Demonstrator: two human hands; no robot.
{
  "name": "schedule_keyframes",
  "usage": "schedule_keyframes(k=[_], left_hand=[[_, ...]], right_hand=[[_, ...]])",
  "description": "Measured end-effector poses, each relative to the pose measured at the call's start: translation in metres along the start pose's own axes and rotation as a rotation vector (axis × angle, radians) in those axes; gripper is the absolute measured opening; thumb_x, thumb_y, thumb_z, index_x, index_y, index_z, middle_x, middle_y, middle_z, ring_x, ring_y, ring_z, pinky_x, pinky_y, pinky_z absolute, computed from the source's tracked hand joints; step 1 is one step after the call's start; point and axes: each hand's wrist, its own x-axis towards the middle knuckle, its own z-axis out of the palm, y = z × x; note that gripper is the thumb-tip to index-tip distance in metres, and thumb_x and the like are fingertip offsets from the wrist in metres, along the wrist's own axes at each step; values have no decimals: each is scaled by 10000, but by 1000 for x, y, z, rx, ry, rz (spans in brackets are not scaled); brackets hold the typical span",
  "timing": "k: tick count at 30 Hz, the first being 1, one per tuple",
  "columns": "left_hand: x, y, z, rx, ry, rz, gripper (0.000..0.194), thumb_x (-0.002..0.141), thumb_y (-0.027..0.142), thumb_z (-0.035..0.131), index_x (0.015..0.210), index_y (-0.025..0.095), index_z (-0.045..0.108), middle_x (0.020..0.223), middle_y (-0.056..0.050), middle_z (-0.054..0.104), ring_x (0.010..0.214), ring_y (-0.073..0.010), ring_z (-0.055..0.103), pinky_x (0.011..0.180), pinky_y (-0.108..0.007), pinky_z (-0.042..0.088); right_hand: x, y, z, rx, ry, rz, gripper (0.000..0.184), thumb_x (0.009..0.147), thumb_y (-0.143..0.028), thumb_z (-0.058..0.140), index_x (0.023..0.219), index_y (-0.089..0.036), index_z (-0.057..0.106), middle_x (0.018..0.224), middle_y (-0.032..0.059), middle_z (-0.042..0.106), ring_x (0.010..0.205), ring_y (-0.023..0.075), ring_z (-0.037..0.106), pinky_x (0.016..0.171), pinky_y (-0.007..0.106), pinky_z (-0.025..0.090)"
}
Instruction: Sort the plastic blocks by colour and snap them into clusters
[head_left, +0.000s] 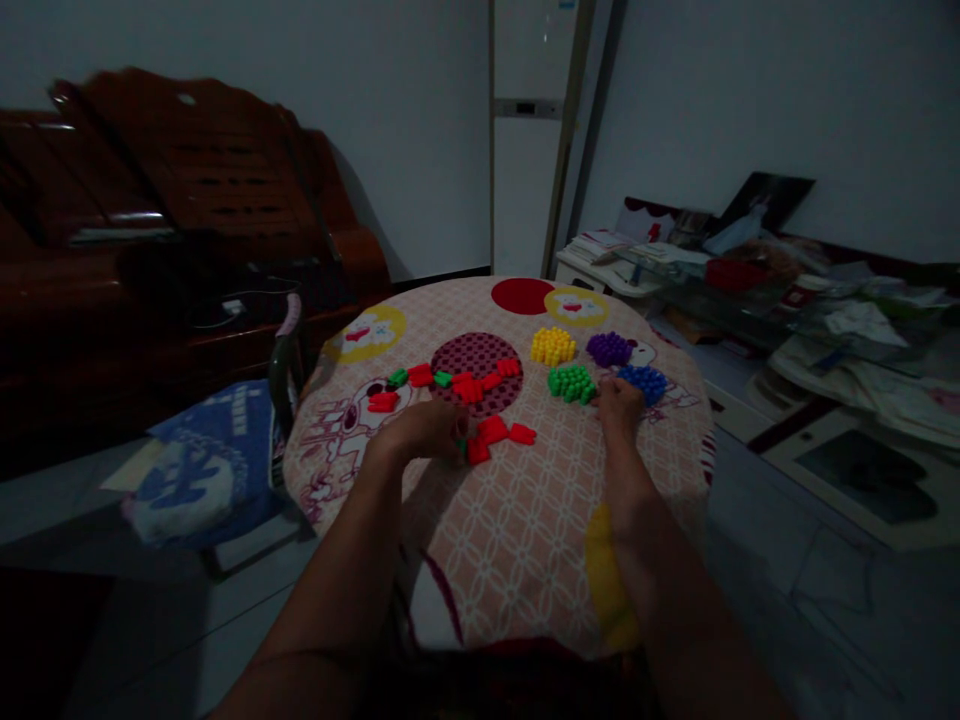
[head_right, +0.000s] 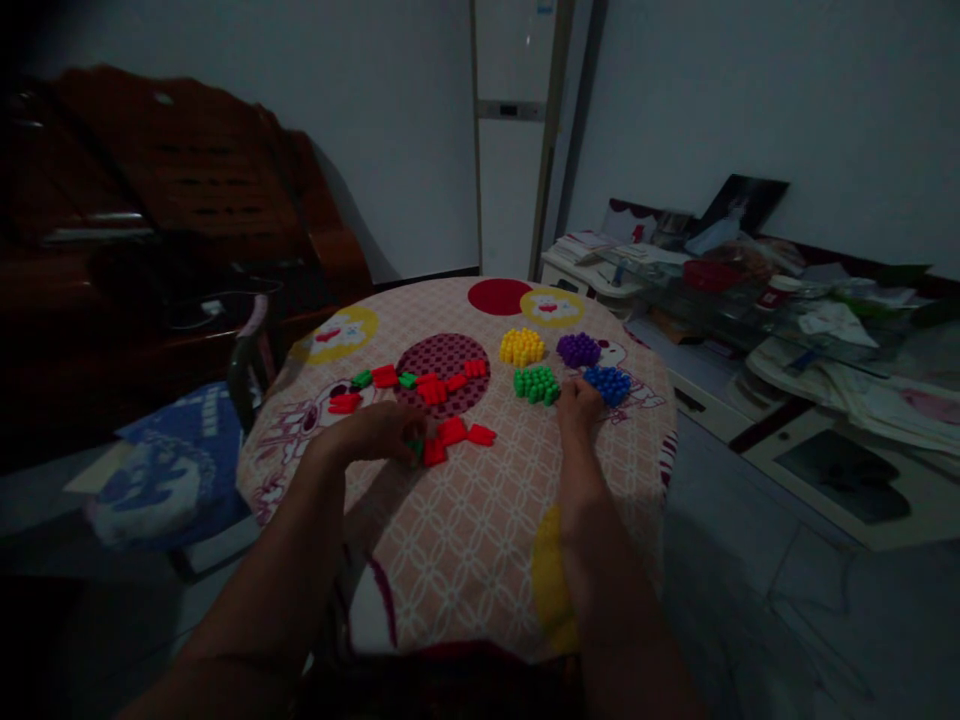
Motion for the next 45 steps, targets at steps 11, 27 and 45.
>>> schedule_keyframes(k=[11, 27, 45], left_hand=[[15, 13, -19, -190, 193, 127, 123, 678, 178, 698, 792, 224, 711, 789, -11, 731, 756, -190, 672, 647, -252, 446], [102, 84, 37, -267, 219, 378, 180, 733, 210, 670, 873, 155, 770, 758, -32, 725, 695, -164, 637, 637, -237, 468], [111, 82, 25, -293, 490, 268, 267, 792, 186, 656, 1053, 145, 695, 864, -59, 739, 749, -173, 655, 705, -259, 457]], right_hand=[[0, -1, 1, -19, 15, -24, 296, 815, -353, 479, 655, -192, 668, 540, 23, 611, 596, 197, 561, 569, 285, 441], [-2, -3, -3, -38, -8, -44, 283, 785, -353, 461, 583, -206, 594, 495, -2, 554, 569, 182, 506, 545, 266, 389], [-4, -4, -1, -47, 3, -78, 291, 808, -346, 457, 591, -208, 594, 506, -2, 555, 571, 177, 509, 551, 264, 388]])
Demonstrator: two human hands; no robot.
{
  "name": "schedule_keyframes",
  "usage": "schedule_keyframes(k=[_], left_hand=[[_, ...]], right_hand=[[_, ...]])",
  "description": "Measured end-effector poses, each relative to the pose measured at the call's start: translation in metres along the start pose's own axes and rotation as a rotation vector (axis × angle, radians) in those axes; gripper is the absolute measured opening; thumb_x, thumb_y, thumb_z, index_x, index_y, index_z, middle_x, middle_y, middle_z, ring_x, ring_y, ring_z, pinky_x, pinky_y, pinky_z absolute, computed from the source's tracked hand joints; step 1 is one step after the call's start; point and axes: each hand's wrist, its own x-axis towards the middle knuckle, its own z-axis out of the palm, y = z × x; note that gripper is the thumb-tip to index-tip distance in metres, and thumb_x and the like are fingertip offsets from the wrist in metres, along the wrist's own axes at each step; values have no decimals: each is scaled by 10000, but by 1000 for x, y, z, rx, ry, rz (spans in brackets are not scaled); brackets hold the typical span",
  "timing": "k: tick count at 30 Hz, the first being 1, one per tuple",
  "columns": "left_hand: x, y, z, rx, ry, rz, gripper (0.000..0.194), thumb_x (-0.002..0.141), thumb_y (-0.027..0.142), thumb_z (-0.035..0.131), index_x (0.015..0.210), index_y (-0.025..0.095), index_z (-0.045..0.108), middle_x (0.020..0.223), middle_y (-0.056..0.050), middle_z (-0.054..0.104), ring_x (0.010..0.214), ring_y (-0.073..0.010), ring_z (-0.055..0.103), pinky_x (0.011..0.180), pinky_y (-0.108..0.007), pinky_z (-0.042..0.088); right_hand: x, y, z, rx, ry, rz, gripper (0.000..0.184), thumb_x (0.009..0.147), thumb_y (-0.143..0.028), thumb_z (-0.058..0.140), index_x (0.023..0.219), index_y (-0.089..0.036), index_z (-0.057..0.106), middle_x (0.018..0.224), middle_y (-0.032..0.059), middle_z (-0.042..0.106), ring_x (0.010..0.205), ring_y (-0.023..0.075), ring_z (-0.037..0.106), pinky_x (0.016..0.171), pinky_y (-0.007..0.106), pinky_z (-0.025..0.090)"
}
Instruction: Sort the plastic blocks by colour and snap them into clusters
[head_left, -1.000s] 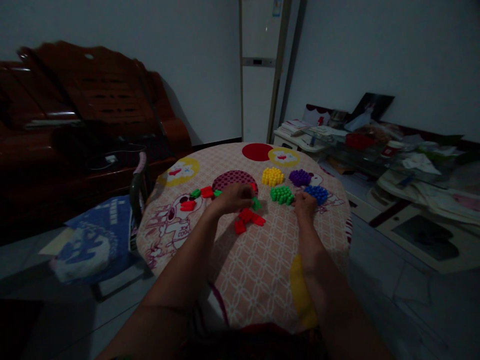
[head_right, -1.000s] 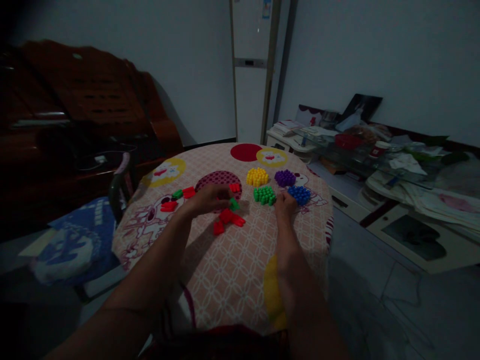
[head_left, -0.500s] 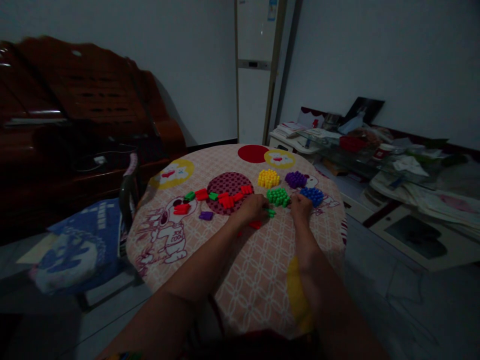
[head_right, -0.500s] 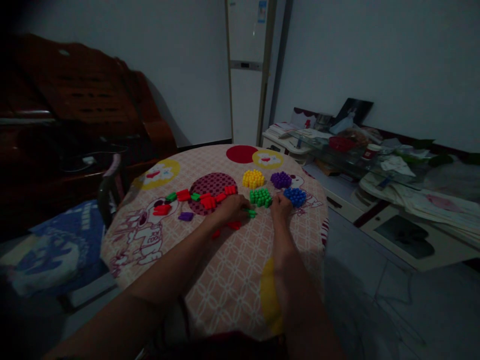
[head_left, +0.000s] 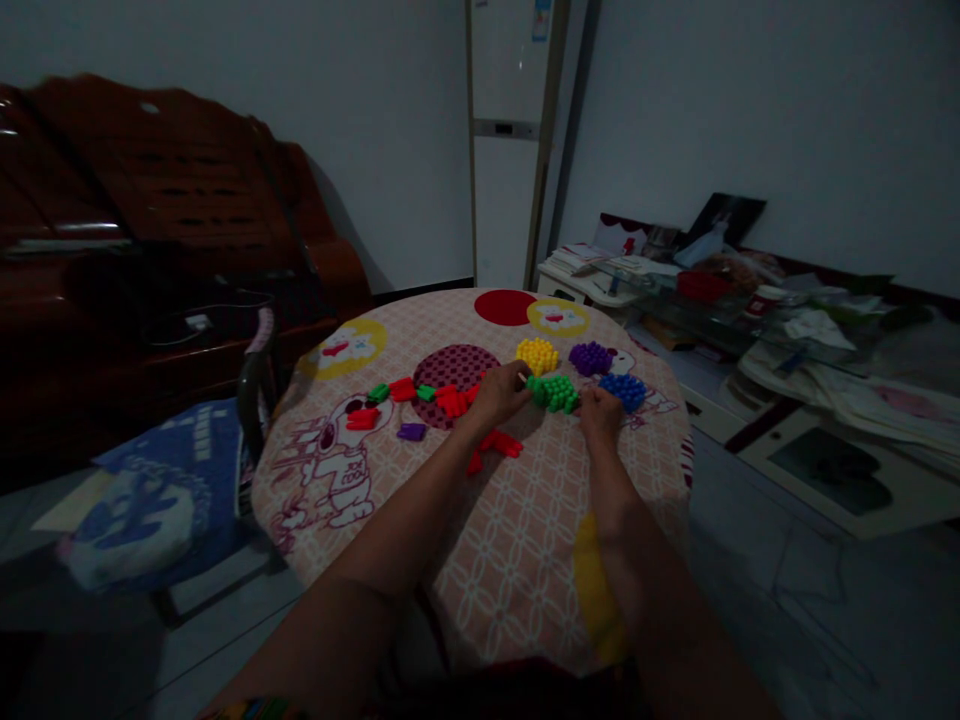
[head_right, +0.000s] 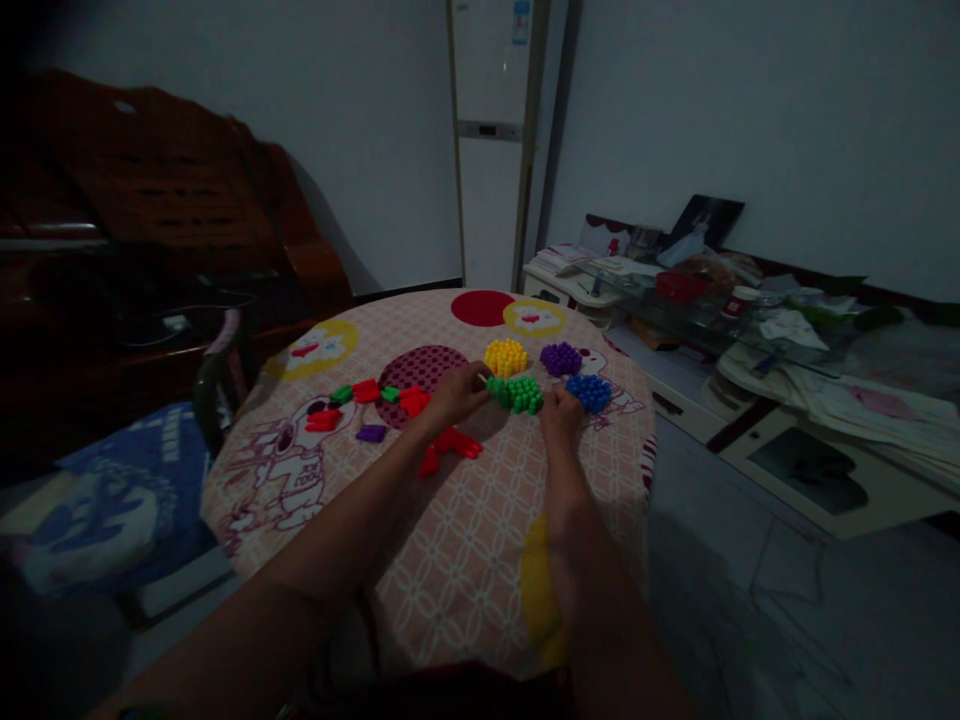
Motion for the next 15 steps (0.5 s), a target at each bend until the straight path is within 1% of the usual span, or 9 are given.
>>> schedule_keyframes(k=[2, 3, 5, 7, 9, 12, 15], left_hand=[[14, 0, -2, -12, 104, -59, 262, 818, 209, 663, 1071, 144, 682, 898, -73, 743, 783, -179, 663, 732, -270, 461], [21, 0, -1, -1, 135, -77, 235, 831, 226, 664, 1050, 144, 683, 913, -80, 744, 802, -184, 665, 742, -276, 461], [34, 2, 3, 33, 160, -101, 185, 845, 245, 668, 999, 146, 690, 944, -89, 746, 846, -195, 666, 763, -285, 463], [44, 4, 11, 62, 153, -121, 162, 850, 245, 671, 981, 152, 695, 970, -89, 748, 886, -200, 668, 787, -290, 466], [51, 6, 20, 71, 143, -130, 169, 858, 233, 663, 1008, 163, 695, 993, -83, 751, 920, -199, 673, 812, -290, 471], [56, 7, 32, 94, 128, -133, 199, 878, 245, 645, 1061, 181, 691, 1032, -82, 752, 977, -208, 677, 853, -300, 479], [58, 7, 41, 128, 100, -141, 213, 880, 262, 646, 1076, 192, 693, 1065, -90, 749, 1031, -228, 674, 887, -319, 484]], right_hand=[[0, 0, 0, -3, -5, -5, 296, 812, -353, 460, 589, -207, 589, 507, -2, 555, 571, 174, 511, 551, 261, 382], [-1, 0, -1, -5, -5, -7, 300, 814, -356, 461, 584, -206, 584, 508, -2, 557, 572, 172, 512, 552, 259, 378], [-1, 0, -1, -11, -1, -10, 306, 816, -356, 464, 571, -206, 570, 514, 0, 561, 575, 168, 513, 555, 256, 371], [-1, 0, 0, -14, 1, -12, 304, 815, -351, 468, 564, -207, 563, 520, 0, 566, 579, 165, 515, 559, 254, 366], [-1, 0, 0, -12, -1, -8, 295, 812, -343, 474, 568, -207, 567, 523, 0, 570, 584, 166, 515, 564, 254, 364], [-1, -1, 0, -7, -11, 14, 284, 810, -335, 477, 574, -208, 570, 528, 1, 572, 584, 169, 512, 569, 262, 360], [-1, -3, -1, -12, -20, 36, 276, 805, -329, 480, 570, -209, 562, 533, 2, 572, 578, 169, 506, 571, 270, 348]])
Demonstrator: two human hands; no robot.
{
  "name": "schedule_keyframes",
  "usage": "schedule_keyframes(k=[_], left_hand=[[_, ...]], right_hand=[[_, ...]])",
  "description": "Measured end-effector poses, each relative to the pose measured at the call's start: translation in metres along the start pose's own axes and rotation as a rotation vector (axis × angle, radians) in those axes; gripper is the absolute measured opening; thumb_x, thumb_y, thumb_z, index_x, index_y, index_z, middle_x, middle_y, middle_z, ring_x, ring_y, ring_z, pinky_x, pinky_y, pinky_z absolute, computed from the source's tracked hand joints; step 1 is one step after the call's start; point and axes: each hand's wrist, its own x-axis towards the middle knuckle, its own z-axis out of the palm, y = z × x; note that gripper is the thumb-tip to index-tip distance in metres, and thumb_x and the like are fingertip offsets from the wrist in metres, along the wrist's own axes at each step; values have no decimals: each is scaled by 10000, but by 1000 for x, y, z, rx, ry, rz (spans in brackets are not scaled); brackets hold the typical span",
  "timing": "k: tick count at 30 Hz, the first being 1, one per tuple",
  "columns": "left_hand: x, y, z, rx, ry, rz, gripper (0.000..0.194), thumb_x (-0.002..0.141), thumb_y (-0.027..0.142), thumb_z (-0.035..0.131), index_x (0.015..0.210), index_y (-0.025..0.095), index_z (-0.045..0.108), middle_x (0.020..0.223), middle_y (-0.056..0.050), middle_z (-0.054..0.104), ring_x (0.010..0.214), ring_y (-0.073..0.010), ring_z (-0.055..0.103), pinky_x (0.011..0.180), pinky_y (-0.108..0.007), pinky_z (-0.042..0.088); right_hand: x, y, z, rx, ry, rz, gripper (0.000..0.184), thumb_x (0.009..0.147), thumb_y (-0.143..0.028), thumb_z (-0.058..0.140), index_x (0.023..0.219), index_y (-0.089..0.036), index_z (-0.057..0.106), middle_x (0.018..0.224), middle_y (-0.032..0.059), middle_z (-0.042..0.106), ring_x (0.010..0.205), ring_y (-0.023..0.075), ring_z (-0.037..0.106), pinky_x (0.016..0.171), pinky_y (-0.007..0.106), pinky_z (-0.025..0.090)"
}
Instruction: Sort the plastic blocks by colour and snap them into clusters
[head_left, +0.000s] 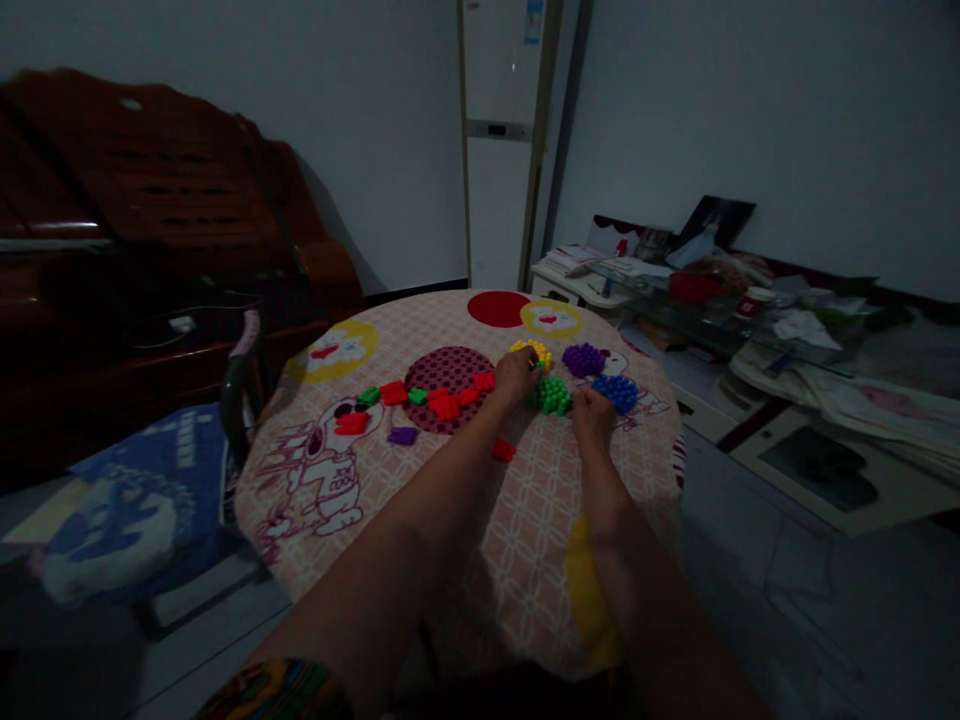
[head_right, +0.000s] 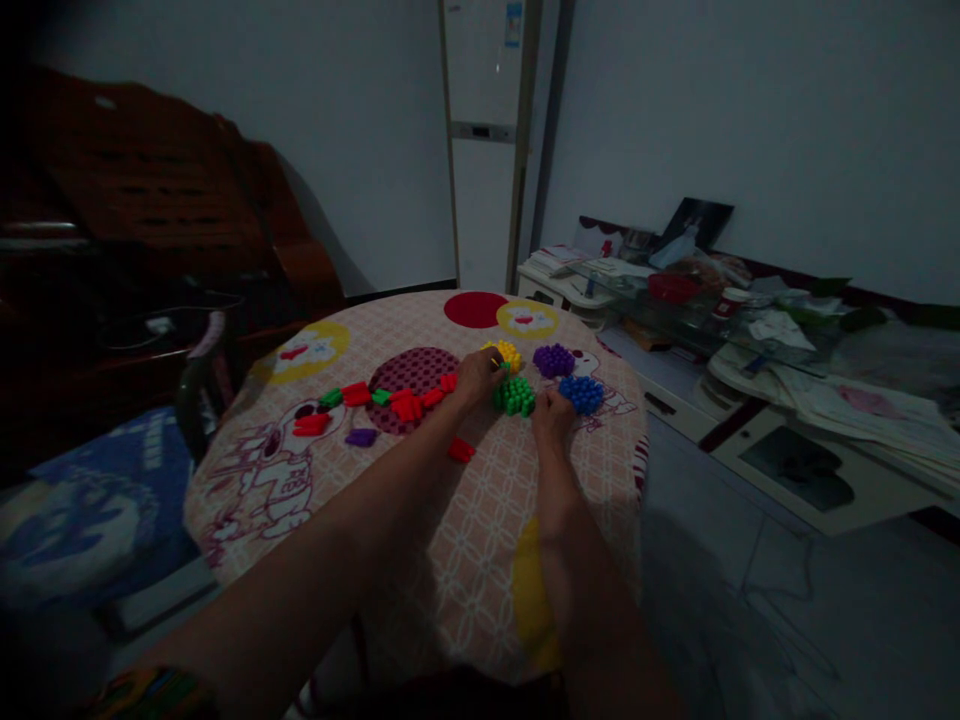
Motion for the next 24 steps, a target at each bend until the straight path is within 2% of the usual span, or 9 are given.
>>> schedule_keyframes(k=[9, 14, 17, 19, 21, 24], left_hand=[[-4, -2, 7, -10, -91, 5, 215, 938, 286, 576, 1079, 167, 686, 1093, -93, 743, 1035, -204, 677, 916, -301, 493], [-10, 1, -3, 39, -107, 58, 273, 956, 304, 561, 1157, 148, 659, 1153, -115, 730, 1088, -219, 668, 954, -319, 491], [-14, -1, -25, 66, -106, 92, 310, 928, 278, 591, 1197, 139, 653, 1146, -111, 734, 1066, -219, 675, 946, -313, 503], [-18, -12, -46, 97, -101, 108, 309, 898, 229, 600, 1187, 145, 670, 1128, -102, 741, 1046, -213, 681, 936, -300, 511], [-22, -34, -70, 171, -76, 77, 295, 877, 179, 581, 1146, 163, 701, 1117, -101, 745, 1052, -220, 681, 942, -303, 511], [-29, -84, -101, 327, -101, -102, 303, 802, 129, 615, 1081, 144, 731, 1080, -150, 746, 1043, -284, 684, 914, -387, 529]], right_hand=[[-1, -1, -1, 0, 11, -17, 280, 808, -324, 470, 567, -210, 556, 529, 2, 560, 590, 167, 493, 581, 269, 345], [-2, -2, -2, -3, -1, 3, 276, 807, -327, 475, 563, -212, 534, 531, 6, 572, 578, 168, 499, 569, 273, 336], [-3, -3, -3, -3, -6, 27, 276, 806, -335, 481, 564, -214, 537, 528, 7, 577, 575, 172, 507, 564, 275, 332], [-3, -4, -3, -6, -8, 28, 277, 806, -335, 478, 565, -213, 540, 539, 10, 586, 576, 173, 511, 566, 277, 332], [-3, -5, -3, -15, -8, 17, 274, 803, -327, 474, 565, -212, 544, 552, 13, 594, 578, 173, 512, 570, 279, 333], [-2, -4, -3, -25, -4, 4, 266, 798, -312, 471, 561, -212, 542, 546, 11, 584, 578, 174, 507, 570, 280, 330]])
